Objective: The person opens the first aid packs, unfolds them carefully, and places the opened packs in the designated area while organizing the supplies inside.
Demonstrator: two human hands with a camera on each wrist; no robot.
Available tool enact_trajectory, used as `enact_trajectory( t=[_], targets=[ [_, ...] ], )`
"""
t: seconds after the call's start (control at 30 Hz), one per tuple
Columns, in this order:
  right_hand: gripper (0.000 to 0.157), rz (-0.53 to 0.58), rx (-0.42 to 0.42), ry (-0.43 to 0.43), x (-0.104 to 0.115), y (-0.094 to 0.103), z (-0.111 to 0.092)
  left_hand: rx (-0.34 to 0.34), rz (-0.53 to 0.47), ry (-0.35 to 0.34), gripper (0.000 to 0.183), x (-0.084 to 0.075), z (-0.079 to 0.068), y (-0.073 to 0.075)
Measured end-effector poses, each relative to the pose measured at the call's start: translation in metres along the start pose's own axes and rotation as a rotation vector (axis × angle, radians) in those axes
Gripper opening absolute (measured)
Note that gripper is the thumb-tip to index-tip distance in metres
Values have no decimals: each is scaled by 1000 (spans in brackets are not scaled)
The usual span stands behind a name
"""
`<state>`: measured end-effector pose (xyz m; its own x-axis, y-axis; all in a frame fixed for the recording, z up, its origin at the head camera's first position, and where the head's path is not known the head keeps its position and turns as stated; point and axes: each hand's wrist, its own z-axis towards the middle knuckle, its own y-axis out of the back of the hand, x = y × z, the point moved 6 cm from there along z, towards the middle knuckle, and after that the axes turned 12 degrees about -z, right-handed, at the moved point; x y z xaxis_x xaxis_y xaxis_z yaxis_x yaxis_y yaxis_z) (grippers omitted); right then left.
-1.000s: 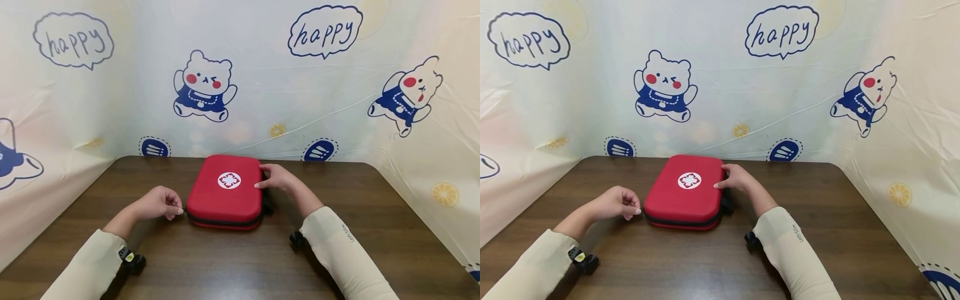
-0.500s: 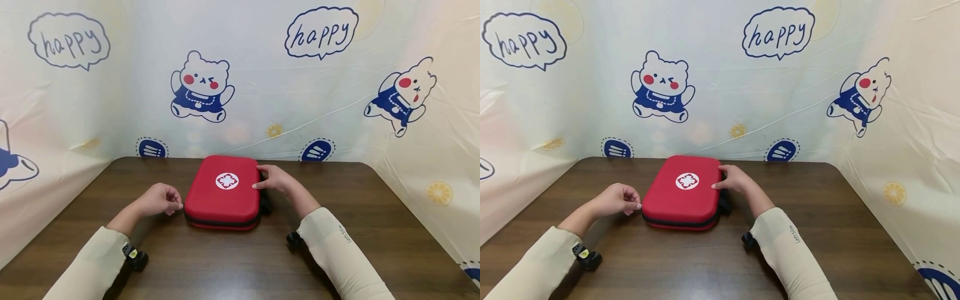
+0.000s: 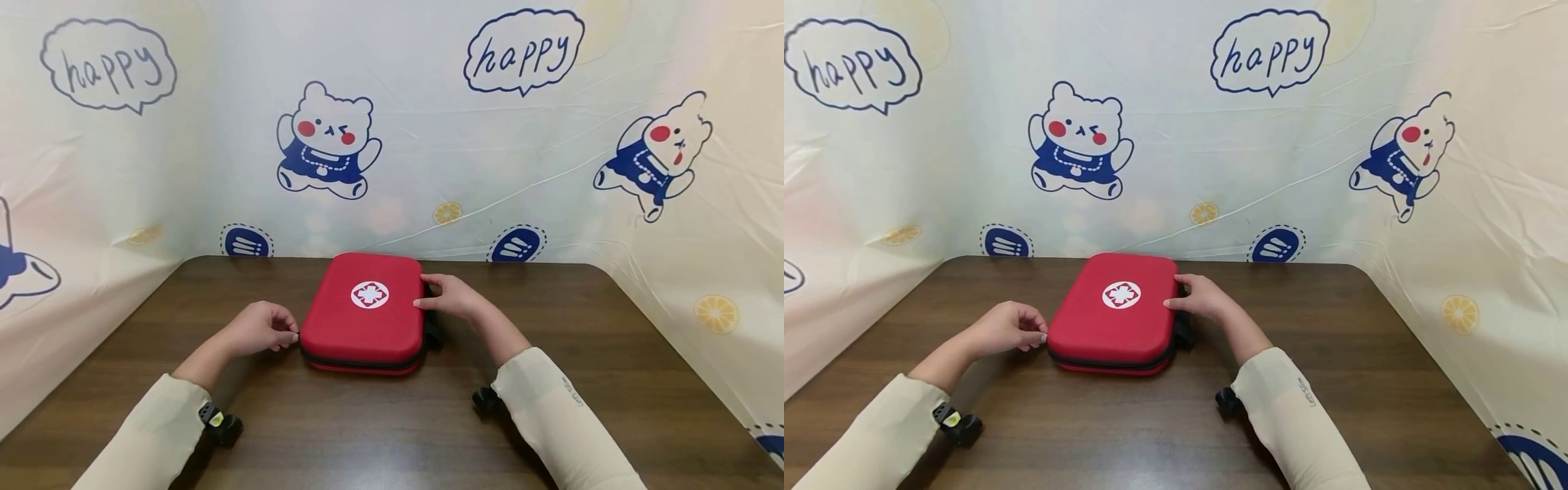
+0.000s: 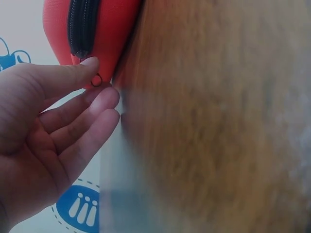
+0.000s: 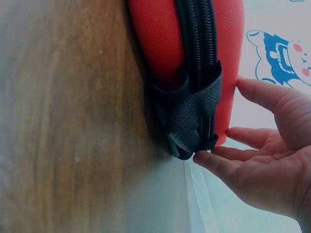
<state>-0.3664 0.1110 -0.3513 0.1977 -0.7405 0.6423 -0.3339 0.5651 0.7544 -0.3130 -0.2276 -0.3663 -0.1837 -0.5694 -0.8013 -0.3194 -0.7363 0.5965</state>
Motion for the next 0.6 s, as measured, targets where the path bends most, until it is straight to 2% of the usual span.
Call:
enact_trajectory(
  t=[0.17, 0.3, 0.47, 0.6],
  targets=[
    [64, 58, -3, 9, -6, 3, -6, -34, -6, 31, 5, -1, -7, 3],
    [61, 126, 14, -20, -14, 5, -13, -113, -53, 50, 14, -6, -13, 8],
    [62, 260, 69, -68, -24, 0, -20, -193, -94, 23, 45, -22, -20, 7],
    [65, 433, 147, -78, -28, -8, -22, -187, -33, -31, 77, -40, -21, -6]
  ],
)
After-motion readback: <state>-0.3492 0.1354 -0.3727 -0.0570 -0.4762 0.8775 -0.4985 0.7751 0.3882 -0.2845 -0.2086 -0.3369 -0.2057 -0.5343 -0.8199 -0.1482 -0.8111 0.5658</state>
